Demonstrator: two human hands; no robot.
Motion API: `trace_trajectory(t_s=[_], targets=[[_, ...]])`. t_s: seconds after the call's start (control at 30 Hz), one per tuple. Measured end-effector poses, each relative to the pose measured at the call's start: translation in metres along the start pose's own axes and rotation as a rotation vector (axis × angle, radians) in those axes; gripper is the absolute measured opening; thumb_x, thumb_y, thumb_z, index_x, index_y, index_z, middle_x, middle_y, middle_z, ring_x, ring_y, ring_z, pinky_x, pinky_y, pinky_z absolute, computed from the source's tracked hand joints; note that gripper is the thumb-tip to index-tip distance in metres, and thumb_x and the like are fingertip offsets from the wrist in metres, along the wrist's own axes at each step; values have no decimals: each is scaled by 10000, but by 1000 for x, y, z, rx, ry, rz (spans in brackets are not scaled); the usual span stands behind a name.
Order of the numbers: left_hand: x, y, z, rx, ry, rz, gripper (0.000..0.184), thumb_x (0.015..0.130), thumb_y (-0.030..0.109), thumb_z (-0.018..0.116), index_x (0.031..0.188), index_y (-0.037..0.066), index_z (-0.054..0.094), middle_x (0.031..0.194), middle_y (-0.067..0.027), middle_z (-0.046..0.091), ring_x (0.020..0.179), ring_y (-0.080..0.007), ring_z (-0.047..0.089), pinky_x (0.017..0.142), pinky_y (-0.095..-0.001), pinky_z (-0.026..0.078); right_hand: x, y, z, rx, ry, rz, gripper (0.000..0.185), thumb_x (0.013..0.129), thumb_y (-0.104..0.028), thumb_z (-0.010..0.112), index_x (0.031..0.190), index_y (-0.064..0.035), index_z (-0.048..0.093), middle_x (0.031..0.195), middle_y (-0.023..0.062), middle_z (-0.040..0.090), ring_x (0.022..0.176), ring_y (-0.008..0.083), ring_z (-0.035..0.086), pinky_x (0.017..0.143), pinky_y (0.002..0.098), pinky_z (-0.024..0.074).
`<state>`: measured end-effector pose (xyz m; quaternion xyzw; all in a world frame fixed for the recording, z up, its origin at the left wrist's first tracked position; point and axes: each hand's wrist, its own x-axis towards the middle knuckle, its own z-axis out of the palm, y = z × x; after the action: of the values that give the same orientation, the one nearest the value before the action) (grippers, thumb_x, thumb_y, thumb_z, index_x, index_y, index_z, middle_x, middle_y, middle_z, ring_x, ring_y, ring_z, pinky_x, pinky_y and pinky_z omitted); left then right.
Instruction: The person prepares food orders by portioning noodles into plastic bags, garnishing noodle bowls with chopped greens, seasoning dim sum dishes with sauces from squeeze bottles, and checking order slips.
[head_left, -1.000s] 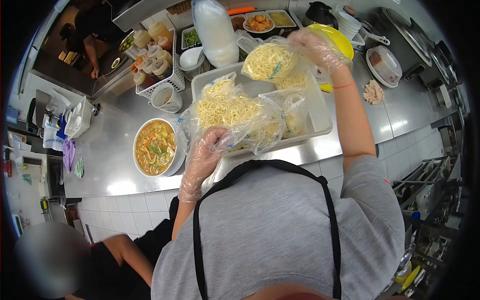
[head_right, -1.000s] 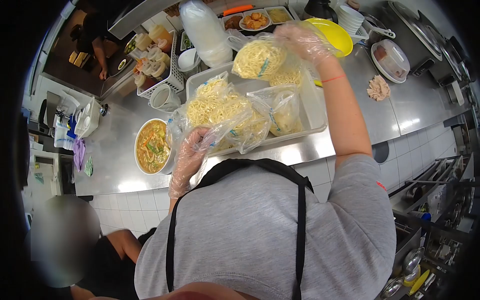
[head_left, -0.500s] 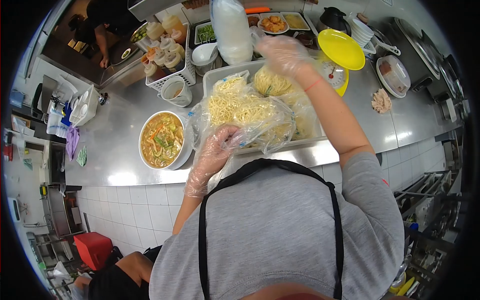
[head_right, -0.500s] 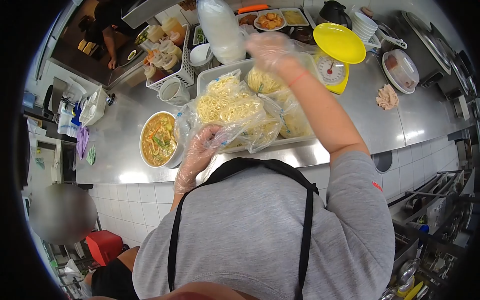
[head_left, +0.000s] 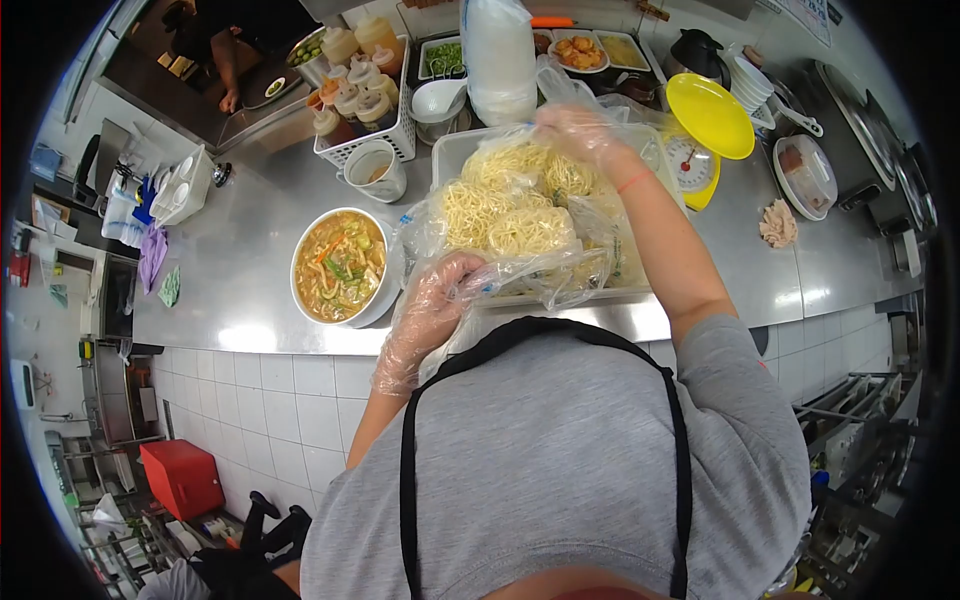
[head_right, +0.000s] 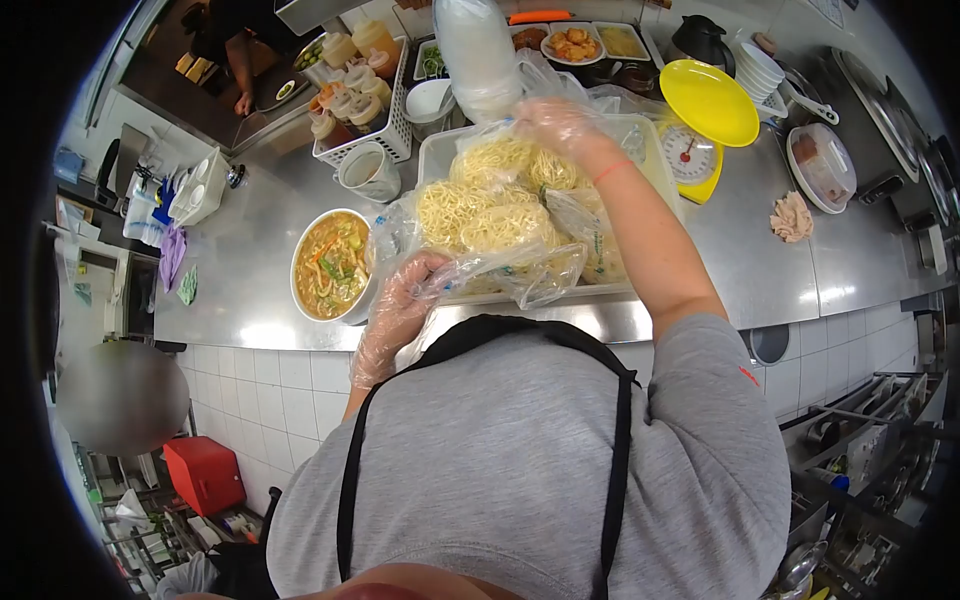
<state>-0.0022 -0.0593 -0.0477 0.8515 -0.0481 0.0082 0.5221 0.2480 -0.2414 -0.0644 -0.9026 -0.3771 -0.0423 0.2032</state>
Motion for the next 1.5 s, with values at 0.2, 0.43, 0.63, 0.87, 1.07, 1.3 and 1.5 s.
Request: trace_trajectory(t_s=[0.2,0.43,0.63,0.87,1.07,1.3,1.5], targets=[[3,-10,-1,34,30,33,142,810,103,573,920,13,564,878,-75,582,789,-172,546,727,-291,432,-24,26,0,272,157,269,363,851,-294,497,1132,-69,536,1164,127,523,1096,265,471,940,338,353],[21,22,-24,-358,172,28,73,870,66,486,928,41,450,733,-53,539,660,-122,564,626,-287,505,-20,38,18,179,276,266,285,828,-261,509,1019,-65,589,1049,141,579,983,314,528,852,362,409],[31,59,-59,-596,453,249,140,860,67,504,988,50,449,785,-88,566,656,-147,563,609,-285,495,-24,29,10,63,145,221,255,812,-262,513,1000,-113,601,1005,126,584,973,293,527,835,376,412],[29,68,-109,-682,632,638,157,856,56,493,1012,42,488,865,-110,597,651,-170,593,533,-264,497,-40,-77,-22,234,262,-364,229,750,-193,625,937,-68,580,952,99,548,930,259,523,819,370,411],[38,76,-108,-662,648,673,165,851,48,497,1015,32,484,833,-94,577,597,-142,553,504,-248,469,-24,-120,43,-134,278,-410,287,788,-300,579,998,-104,592,999,123,563,970,292,523,845,347,406],[20,73,-111,-654,781,590,216,830,61,528,1032,36,456,803,-73,559,599,-112,529,450,-201,423,-36,-87,-7,631,49,-23,444,789,-339,606,1112,-40,540,1112,153,543,1055,200,513,883,316,409],[11,67,-94,-559,781,506,262,793,40,548,1039,51,461,912,-97,572,604,-102,527,452,-181,404,-69,58,-82,448,707,-170,324,821,-148,510,1135,-70,517,1171,123,512,1084,250,488,920,335,395]])
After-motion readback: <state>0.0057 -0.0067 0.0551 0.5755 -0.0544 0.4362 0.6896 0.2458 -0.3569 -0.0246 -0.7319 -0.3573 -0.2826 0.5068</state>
